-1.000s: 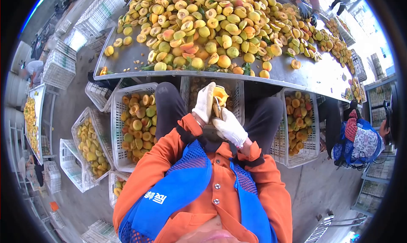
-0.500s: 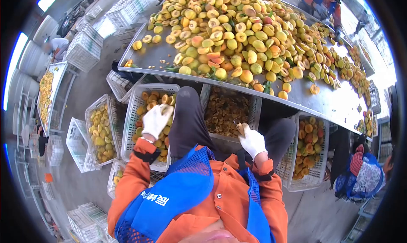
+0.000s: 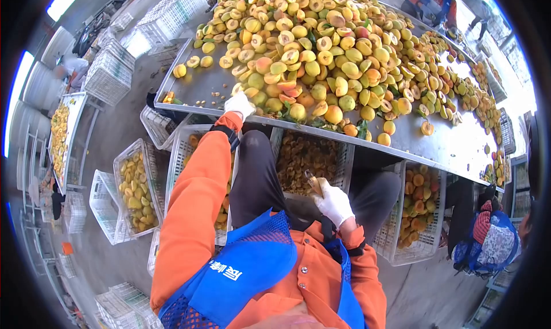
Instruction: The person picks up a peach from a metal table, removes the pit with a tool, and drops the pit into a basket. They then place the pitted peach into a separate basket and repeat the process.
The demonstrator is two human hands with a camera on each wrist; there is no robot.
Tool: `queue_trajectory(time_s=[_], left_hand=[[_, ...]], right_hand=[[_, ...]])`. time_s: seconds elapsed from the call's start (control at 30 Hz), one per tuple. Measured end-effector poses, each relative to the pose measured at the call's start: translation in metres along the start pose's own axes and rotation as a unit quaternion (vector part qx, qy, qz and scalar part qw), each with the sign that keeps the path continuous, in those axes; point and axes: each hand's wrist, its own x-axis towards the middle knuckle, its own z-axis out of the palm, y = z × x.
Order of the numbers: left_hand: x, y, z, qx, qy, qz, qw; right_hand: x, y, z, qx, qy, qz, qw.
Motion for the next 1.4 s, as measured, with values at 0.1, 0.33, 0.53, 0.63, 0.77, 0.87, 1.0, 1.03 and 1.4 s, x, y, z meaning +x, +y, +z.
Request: queue_trajectory(time_s=[0.1,0.33,0.53,0.63,0.77,0.87,1.0,1.03,1.4], left_hand=[[0.003,-0.023,0.013,-0.119,0.083,0.058,0.988],[-0.094,-0.012,-0.042,-0.775,-0.114,0.133,0.607],[-0.212,0.058,-0.031,-0.851,-0.192,0.077,0.483],[-0.244,0.080,-0.026,-0.882,-0.192,0.071,0.424],[-0.266,0.093,-0.025,-0.874,-0.173,0.089,0.446],[-0.277,0.099,-0.028,-0.855,-0.150,0.084,0.489],[-0.282,0.100,-0.033,-0.768,-0.073,0.142,0.620],[-0.283,0.101,-0.033,-0.737,-0.039,0.158,0.656],[-0.269,0.101,-0.031,-0.743,-0.059,0.176,0.642]], right_hand=[[0.003,-0.001,0.006,0.044,0.003,-0.001,0.999],[0.011,-0.041,0.000,0.091,0.084,-0.072,0.990],[0.003,-0.076,-0.004,0.047,0.205,-0.145,0.967],[-0.008,-0.082,-0.010,0.018,0.227,-0.156,0.961],[-0.017,-0.082,-0.012,-0.076,0.240,-0.145,0.957],[-0.022,-0.082,-0.015,-0.129,0.239,-0.143,0.952],[-0.024,-0.079,-0.015,-0.124,0.203,-0.123,0.963],[-0.025,-0.080,-0.015,-0.118,0.193,-0.113,0.968],[-0.013,-0.074,0.000,0.064,0.136,-0.118,0.982]])
